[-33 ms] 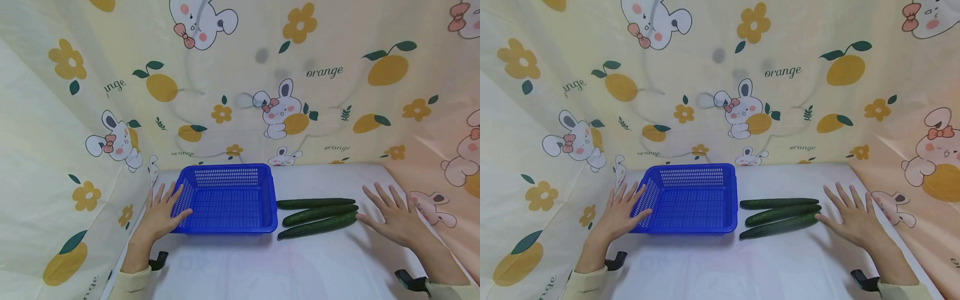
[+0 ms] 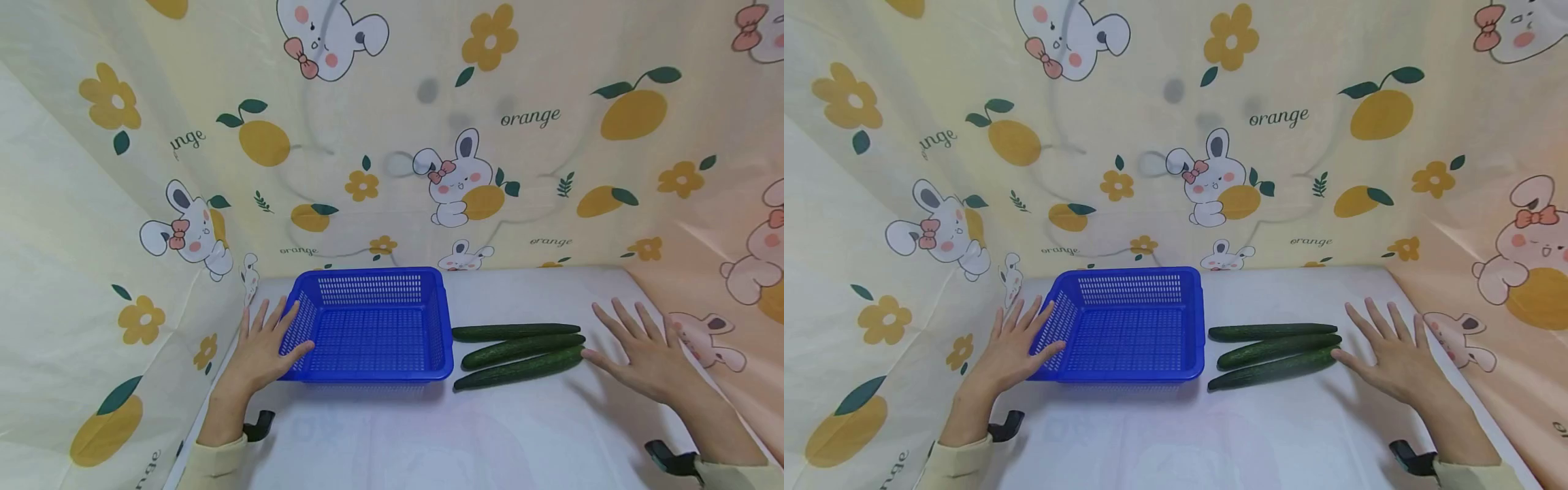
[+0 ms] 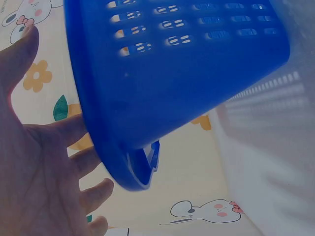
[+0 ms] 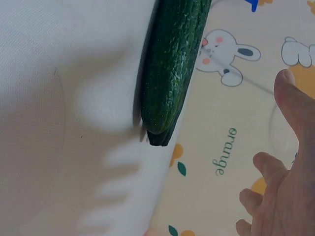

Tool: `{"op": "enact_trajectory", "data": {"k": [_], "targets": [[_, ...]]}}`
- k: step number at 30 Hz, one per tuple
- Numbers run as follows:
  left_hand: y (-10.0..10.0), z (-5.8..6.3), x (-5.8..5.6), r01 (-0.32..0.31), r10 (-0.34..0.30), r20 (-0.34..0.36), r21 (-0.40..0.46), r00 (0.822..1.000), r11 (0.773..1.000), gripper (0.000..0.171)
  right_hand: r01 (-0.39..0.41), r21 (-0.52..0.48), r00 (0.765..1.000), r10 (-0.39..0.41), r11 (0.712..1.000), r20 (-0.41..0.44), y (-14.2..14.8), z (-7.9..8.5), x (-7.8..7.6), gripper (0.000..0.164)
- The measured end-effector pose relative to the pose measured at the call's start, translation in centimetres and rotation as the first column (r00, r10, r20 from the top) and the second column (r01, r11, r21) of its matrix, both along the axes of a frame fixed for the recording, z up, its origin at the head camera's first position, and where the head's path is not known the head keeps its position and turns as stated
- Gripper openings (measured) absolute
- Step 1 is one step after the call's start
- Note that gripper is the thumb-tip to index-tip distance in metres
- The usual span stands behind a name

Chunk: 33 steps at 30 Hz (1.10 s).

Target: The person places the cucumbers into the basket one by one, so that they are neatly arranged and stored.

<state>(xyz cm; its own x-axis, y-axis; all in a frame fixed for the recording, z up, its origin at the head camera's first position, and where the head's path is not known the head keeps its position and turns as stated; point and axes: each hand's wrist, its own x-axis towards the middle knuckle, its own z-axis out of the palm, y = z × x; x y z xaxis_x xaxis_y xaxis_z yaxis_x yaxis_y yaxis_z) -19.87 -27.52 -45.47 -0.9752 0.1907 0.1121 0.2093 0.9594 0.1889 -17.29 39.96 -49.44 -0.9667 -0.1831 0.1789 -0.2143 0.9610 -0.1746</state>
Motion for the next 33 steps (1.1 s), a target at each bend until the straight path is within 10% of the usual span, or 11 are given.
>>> {"op": "enact_trajectory", "data": {"k": [33], "targets": [[-1.0,-2.8,1.6,-0.012,0.005,0.087,0.072,0.996,0.997,0.107,-0.234,-0.16,0.971,0.222,0.959,-0.092,-2.2,-4.0,-0.7,0.065]]}}
